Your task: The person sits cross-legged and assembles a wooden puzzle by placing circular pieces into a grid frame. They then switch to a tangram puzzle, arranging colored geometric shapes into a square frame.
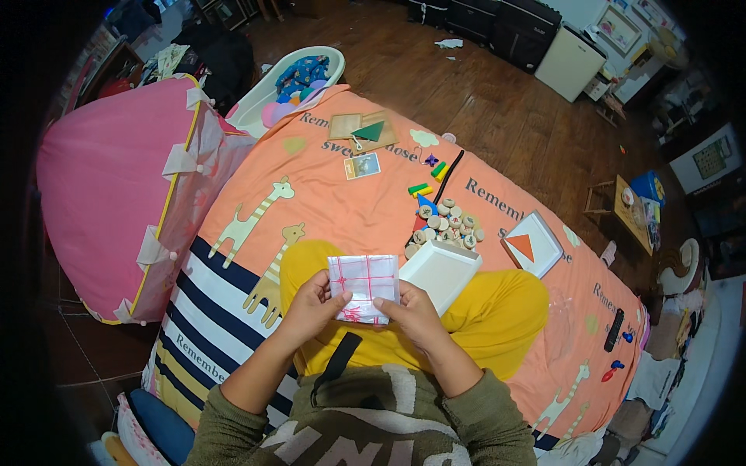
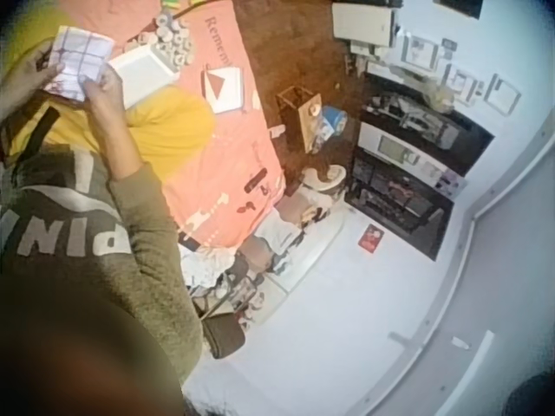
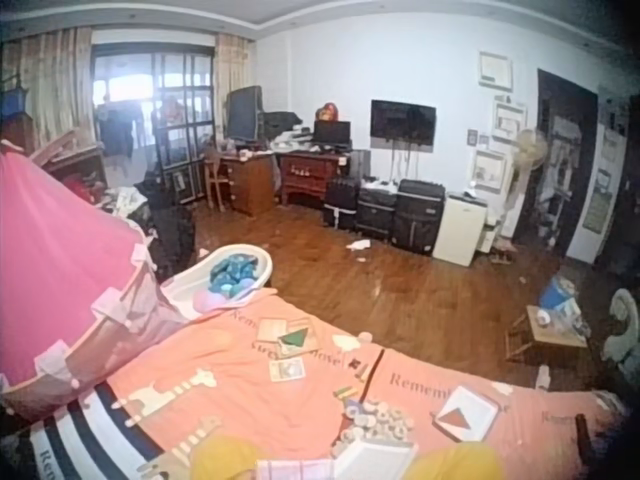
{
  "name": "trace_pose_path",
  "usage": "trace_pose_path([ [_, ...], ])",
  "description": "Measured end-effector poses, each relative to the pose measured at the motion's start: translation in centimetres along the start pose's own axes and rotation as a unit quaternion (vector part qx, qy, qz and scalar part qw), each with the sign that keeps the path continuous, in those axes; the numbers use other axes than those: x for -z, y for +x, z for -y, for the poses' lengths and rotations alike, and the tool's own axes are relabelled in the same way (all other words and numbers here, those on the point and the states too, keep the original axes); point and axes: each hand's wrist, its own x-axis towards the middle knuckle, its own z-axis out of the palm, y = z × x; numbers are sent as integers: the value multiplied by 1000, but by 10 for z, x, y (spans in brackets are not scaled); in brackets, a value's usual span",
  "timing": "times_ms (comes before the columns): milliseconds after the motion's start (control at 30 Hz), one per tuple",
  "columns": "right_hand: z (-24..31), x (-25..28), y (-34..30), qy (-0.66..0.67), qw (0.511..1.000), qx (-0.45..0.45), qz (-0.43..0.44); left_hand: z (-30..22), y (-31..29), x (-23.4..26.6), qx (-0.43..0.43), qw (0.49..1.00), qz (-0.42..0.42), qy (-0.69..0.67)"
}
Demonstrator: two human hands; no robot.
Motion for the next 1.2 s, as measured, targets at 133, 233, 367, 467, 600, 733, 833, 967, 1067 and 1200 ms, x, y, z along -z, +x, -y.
trace_pose_path([
  [133, 1, -4, -3, -11, 998, 44, -39, -3, 0, 2, 13, 1000, 8, 26],
  [233, 4, -9, -3, 20, 995, 89, -38, -9, -1, 0, 14, 1000, 14, 22],
  [367, -1, -1, -2, 16, 993, 113, -5, -4, -2, 5, -24, 1000, 13, 1],
  [467, -1, 8, -5, 77, 991, 78, 82, -4, -4, 21, 30, 996, 68, -54],
  [600, -2, 5, -3, 80, 992, 81, 46, -12, -5, 28, 75, 988, 102, -92],
  [733, 7, 1, -3, 110, 990, 83, -14, -17, -9, 11, -1, 996, 26, 86],
  [833, 13, -7, -4, 34, 997, 65, -22, -11, -9, 11, -32, 995, 31, 85],
  [967, 9, -5, -3, -35, 997, 67, -1, -22, -5, 5, -45, 998, -5, 39],
  [1067, 4, -20, -1, 32, 990, 123, -54, -24, 2, -5, -13, 995, -20, -93],
  [1200, -5, -26, 4, 69, 981, 144, -108, -18, 18, -19, 75, 994, -1, -84],
])
